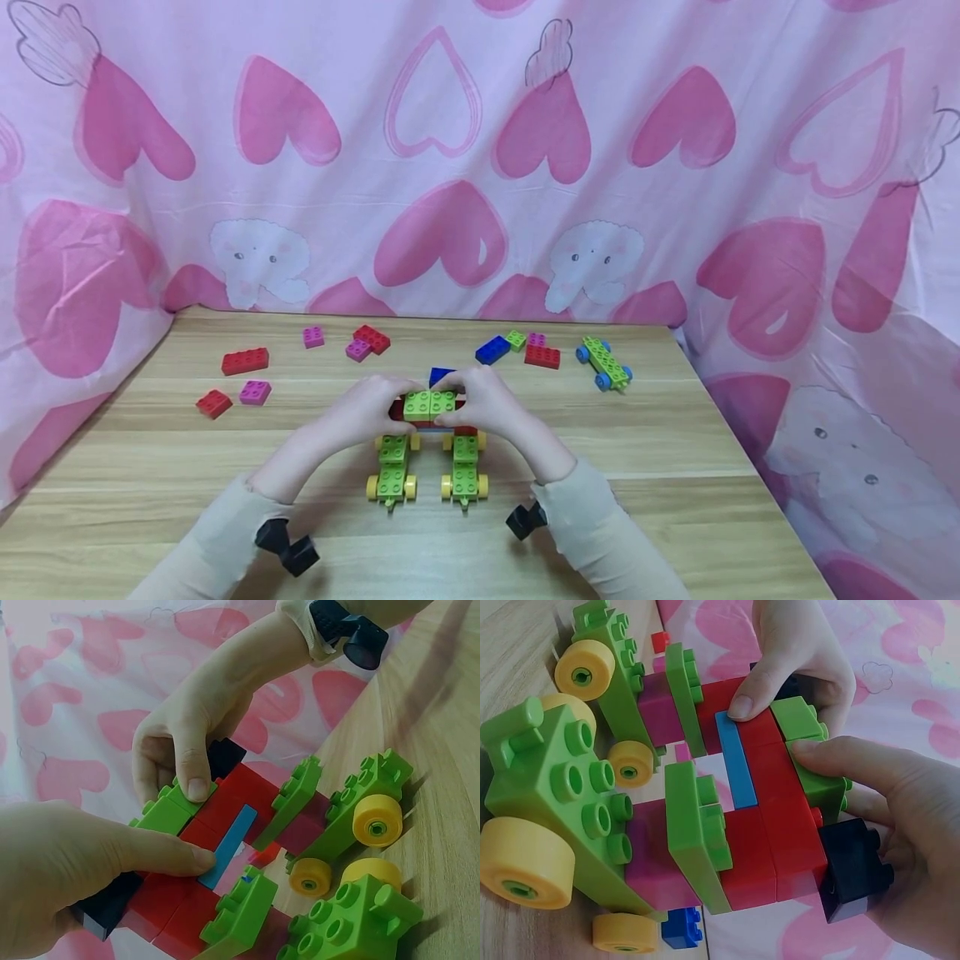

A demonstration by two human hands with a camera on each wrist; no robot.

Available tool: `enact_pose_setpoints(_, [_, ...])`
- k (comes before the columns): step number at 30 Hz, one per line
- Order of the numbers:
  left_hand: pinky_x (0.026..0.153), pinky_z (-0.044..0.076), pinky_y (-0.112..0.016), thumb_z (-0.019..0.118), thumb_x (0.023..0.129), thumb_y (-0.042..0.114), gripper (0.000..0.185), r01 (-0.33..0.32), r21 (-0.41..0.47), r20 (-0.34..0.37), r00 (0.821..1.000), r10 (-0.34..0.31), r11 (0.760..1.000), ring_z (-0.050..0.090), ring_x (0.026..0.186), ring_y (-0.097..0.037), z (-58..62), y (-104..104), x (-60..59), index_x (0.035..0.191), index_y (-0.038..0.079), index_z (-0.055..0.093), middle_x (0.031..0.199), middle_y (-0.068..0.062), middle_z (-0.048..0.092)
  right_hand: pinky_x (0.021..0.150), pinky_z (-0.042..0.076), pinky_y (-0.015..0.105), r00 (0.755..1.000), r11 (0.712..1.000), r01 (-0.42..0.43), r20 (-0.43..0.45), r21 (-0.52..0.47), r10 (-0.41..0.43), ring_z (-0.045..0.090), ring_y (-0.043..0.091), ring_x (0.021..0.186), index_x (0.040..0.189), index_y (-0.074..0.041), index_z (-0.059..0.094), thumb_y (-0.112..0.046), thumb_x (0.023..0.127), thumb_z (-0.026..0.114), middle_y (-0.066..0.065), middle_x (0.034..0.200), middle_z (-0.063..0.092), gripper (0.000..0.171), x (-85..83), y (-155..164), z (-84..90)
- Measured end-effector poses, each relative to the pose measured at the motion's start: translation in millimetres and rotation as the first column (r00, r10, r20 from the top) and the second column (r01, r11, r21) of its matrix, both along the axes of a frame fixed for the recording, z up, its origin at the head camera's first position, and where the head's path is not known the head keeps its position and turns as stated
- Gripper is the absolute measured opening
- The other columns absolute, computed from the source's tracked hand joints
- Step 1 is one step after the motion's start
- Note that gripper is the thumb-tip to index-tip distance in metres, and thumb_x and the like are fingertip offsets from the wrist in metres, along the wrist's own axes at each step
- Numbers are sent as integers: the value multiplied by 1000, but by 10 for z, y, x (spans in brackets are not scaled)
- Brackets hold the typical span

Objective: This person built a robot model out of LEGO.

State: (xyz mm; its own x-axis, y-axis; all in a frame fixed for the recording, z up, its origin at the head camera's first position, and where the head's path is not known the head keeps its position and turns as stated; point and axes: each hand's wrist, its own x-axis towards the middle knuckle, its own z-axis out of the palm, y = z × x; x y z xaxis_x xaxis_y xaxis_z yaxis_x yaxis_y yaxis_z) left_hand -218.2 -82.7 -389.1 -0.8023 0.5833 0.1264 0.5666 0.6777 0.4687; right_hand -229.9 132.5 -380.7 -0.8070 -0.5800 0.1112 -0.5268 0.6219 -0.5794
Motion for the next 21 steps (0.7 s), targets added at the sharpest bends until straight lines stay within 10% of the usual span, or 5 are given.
enact_pose_setpoints(21, [92,56,-37,81,81,27,55,-26,-22,-64,998,24,999,65,111,-21,57,-66,95,129,10,62,123,-6,68,84,58,43,996,997,-65,-66,-33,63,67,18,95,113,-5,71,-19,80,82,8,108,73,37,-5,42,-37])
